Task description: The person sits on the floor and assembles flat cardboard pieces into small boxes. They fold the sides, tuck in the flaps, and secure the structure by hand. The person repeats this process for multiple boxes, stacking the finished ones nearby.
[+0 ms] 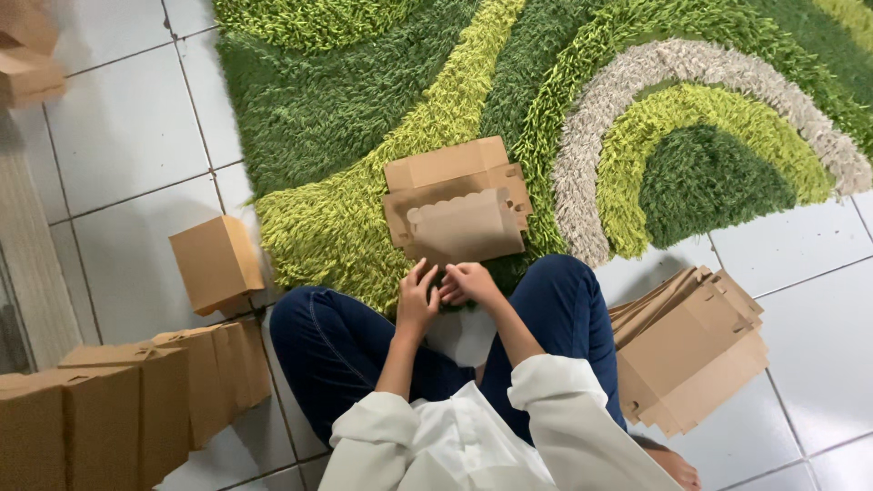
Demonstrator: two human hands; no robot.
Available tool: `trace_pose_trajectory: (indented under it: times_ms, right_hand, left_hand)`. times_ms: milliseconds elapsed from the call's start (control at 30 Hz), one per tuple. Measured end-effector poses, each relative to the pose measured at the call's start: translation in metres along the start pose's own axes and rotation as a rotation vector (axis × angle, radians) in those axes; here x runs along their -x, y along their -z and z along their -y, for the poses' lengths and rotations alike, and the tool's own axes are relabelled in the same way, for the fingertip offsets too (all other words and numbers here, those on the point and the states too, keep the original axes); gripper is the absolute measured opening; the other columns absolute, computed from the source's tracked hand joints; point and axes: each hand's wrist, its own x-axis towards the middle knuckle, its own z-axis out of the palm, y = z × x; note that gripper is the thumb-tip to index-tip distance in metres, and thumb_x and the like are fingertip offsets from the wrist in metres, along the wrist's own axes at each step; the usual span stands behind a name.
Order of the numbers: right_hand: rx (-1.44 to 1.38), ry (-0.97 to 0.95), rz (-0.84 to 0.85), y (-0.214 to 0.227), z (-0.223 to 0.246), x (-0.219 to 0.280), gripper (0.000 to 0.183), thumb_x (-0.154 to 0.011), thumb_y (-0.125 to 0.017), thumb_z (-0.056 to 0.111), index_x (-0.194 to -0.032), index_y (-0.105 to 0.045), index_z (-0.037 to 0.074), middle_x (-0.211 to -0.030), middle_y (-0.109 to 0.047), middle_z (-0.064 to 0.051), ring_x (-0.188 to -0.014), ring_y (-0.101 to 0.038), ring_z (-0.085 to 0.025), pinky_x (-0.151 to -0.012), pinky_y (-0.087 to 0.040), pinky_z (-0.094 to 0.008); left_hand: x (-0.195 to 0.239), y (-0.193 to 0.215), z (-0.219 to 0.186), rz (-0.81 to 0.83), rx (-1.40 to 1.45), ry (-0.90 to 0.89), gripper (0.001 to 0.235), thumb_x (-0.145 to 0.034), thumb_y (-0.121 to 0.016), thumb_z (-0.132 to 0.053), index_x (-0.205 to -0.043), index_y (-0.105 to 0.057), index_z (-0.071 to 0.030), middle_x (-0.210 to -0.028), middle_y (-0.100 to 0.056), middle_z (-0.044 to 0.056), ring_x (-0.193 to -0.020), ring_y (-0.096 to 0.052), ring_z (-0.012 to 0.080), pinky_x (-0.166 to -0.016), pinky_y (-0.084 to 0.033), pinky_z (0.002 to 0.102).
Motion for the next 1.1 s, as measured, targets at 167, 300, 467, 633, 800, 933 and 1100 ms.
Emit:
trace_pose_trajectory:
  times_ms: [167, 300, 467, 633, 800, 933, 1100]
  right_hand:
    - [0.106, 0.263, -0.450, 0.042, 0.011, -0.004, 0.017, -0.091, -0.054, 0.021, -0.095, -0.069, 0.015, -0.082, -0.073, -0.004, -0.074, -0.069, -0.019, -0.066, -0.057, -0.034]
    - [0.190, 0.428, -0.756, 0.071, -0.021, -0.050, 0.033, -0.083, -0.049, 0.001, -0.112, -0.061, 0.011, -0.092, -0.070, -0.007, -0.090, -0.065, -0.024, -0.083, -0.051, -0.039]
    - [0.170, 0.325, -0.643, 0.084, -0.025, -0.082, 0.058, -0.078, -0.046, -0.002, -0.134, -0.048, 0.011, -0.099, -0.069, -0.007, -0.091, -0.067, -0.021, -0.088, -0.051, -0.040]
    - [0.173, 0.313, -0.610, 0.086, -0.015, -0.083, 0.067, -0.075, -0.046, -0.001, -0.139, -0.046, 0.018, -0.093, -0.066, -0.007, -0.088, -0.067, -0.022, -0.086, -0.052, -0.041]
    - [0.413, 0.509, -0.744, 0.086, -0.048, -0.109, 0.065, -0.072, -0.046, -0.003, -0.131, -0.061, 0.021, -0.079, -0.051, -0.005, -0.078, -0.062, -0.026, -0.077, -0.052, -0.039]
    - [0.859, 0.558, -0.854, 0.065, -0.031, -0.089, 0.066, -0.072, -0.046, -0.004, -0.135, -0.055, 0.014, -0.084, -0.046, -0.010, -0.077, -0.056, -0.031, -0.068, -0.051, -0.041]
    - [1.333, 0.343, -0.806, 0.059, -0.025, -0.088, 0.056, -0.089, -0.051, 0.006, -0.144, -0.039, 0.010, -0.096, -0.047, -0.010, -0.086, -0.055, -0.024, -0.055, -0.055, -0.037]
  left_hand:
    - [-0.003, 0.010, -0.007, 0.052, 0.030, 0.062, 0.054, -0.079, -0.057, -0.003, -0.131, -0.057, -0.015, -0.143, -0.042, 0.007, -0.114, -0.050, 0.0279, -0.099, -0.044, 0.038]
    - [-0.003, 0.007, -0.003, 0.045, 0.020, 0.038, 0.059, -0.077, -0.055, 0.000, -0.134, -0.055, -0.014, -0.146, -0.041, 0.008, -0.112, -0.051, 0.0300, -0.098, -0.044, 0.039]
    - [-0.002, -0.001, 0.005, 0.072, 0.008, 0.050, 0.063, -0.076, -0.054, 0.001, -0.136, -0.053, -0.017, -0.147, -0.041, 0.004, -0.117, -0.049, 0.0248, -0.101, -0.038, 0.033]
    - [-0.008, 0.001, 0.005, 0.066, 0.072, 0.070, 0.063, -0.074, -0.055, 0.002, -0.134, -0.055, -0.019, -0.145, -0.044, 0.001, -0.122, -0.049, 0.0219, -0.102, -0.036, 0.031]
    - [-0.013, 0.004, 0.000, 0.019, 0.155, 0.176, 0.062, -0.074, -0.054, 0.004, -0.128, -0.061, -0.025, -0.139, -0.052, -0.005, -0.111, -0.051, 0.0195, -0.099, -0.038, 0.029]
    - [-0.013, 0.002, 0.000, 0.015, 0.130, 0.180, 0.062, -0.073, -0.054, 0.004, -0.127, -0.062, -0.027, -0.137, -0.053, -0.007, -0.109, -0.052, 0.0184, -0.098, -0.038, 0.028]
    - [-0.012, -0.002, 0.003, 0.024, 0.086, 0.185, 0.066, -0.072, -0.055, 0.002, -0.129, -0.060, -0.030, -0.139, -0.050, -0.012, -0.105, -0.050, 0.0156, -0.096, -0.039, 0.026]
